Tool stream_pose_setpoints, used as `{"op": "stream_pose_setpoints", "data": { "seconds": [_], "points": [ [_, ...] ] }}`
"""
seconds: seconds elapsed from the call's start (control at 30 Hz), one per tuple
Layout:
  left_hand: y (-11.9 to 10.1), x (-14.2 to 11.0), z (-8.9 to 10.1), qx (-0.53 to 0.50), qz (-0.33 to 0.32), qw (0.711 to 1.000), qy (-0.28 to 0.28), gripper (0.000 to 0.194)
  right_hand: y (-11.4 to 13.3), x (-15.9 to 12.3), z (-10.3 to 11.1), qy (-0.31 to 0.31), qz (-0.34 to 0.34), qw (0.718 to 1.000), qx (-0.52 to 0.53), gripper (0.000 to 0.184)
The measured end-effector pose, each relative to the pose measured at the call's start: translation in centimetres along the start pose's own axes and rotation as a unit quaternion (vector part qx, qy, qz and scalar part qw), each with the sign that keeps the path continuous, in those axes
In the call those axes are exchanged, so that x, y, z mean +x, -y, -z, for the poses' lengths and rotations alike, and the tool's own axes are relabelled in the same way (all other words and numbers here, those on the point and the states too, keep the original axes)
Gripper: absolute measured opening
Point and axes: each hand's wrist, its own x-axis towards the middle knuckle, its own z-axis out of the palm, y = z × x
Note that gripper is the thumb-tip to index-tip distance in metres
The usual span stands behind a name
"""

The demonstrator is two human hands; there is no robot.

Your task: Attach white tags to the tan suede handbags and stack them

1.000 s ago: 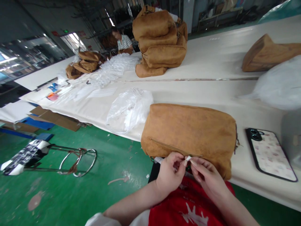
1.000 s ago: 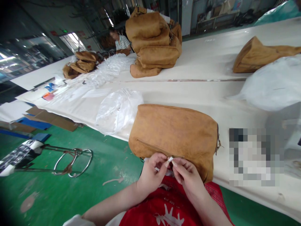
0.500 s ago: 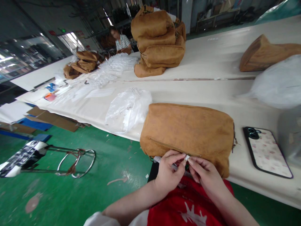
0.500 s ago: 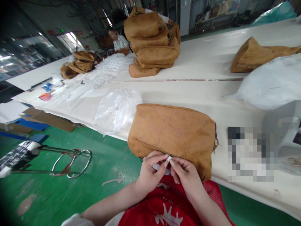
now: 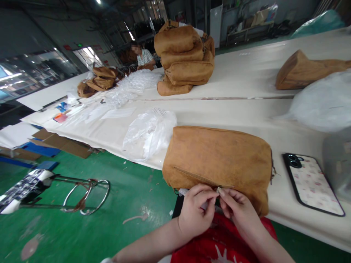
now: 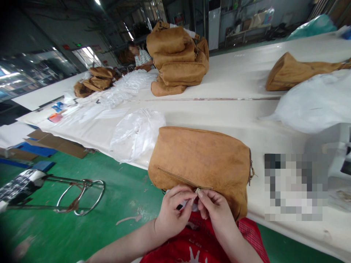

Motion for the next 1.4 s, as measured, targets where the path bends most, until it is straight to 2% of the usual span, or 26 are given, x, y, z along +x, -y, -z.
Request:
{"op": "stream_pose_setpoints", "data": {
  "seconds": [0.13, 0.27, 0.43, 0.53, 0.7, 0.87, 0.97, 1.1, 1.3, 1.4],
  "points": [
    [0.0, 0.5, 0.5, -0.021, 0.038, 0.999, 0.0, 0.018, 0.1, 0.3, -0.4, -0.012, -0.008, 1.0, 0.026, 0.042],
    [0.3, 2.0, 1.2, 0.02, -0.017, 1.0, 0.005, 0.018, 0.4, 0.4, -0.6, -0.018, -0.007, 0.999, 0.041, 0.038],
    [0.7, 5.0, 2.0, 0.067, -0.083, 0.992, 0.071, 0.02, 0.1, 0.1, -0.3, -0.047, 0.069, 0.99, -0.112, 0.033],
    [0.9, 6.2, 2.2, 0.06, -0.086, 0.99, 0.095, 0.018, -0.3, -0.4, 0.0, -0.078, 0.071, 0.977, -0.183, 0.03],
    [0.9, 6.6, 2.0, 0.055, -0.075, 0.99, 0.103, 0.018, -0.9, -1.0, 0.1, -0.118, 0.092, 0.962, -0.229, 0.033],
    [1.0, 6.7, 2.1, 0.064, -0.075, 0.987, 0.124, 0.019, -1.1, -1.0, 0.1, -0.097, 0.132, 0.937, -0.309, 0.028],
    [1.0, 7.2, 2.1, 0.093, -0.101, 0.978, 0.16, 0.021, -0.9, -0.6, 0.0, -0.103, 0.16, 0.916, -0.353, 0.029],
    [1.1, 8.5, 2.1, 0.145, -0.137, 0.956, 0.216, 0.022, -0.5, 0.3, -0.3, -0.13, 0.214, 0.873, -0.419, 0.029],
    [1.0, 11.0, 1.9, 0.214, -0.164, 0.915, 0.302, 0.019, -0.5, 1.1, 0.1, -0.127, 0.257, 0.83, -0.479, 0.03],
    [0.2, 11.5, 1.5, 0.301, -0.189, 0.876, 0.326, 0.015, -0.4, 0.8, 1.2, -0.139, 0.288, 0.778, -0.541, 0.026]
  ]
}}
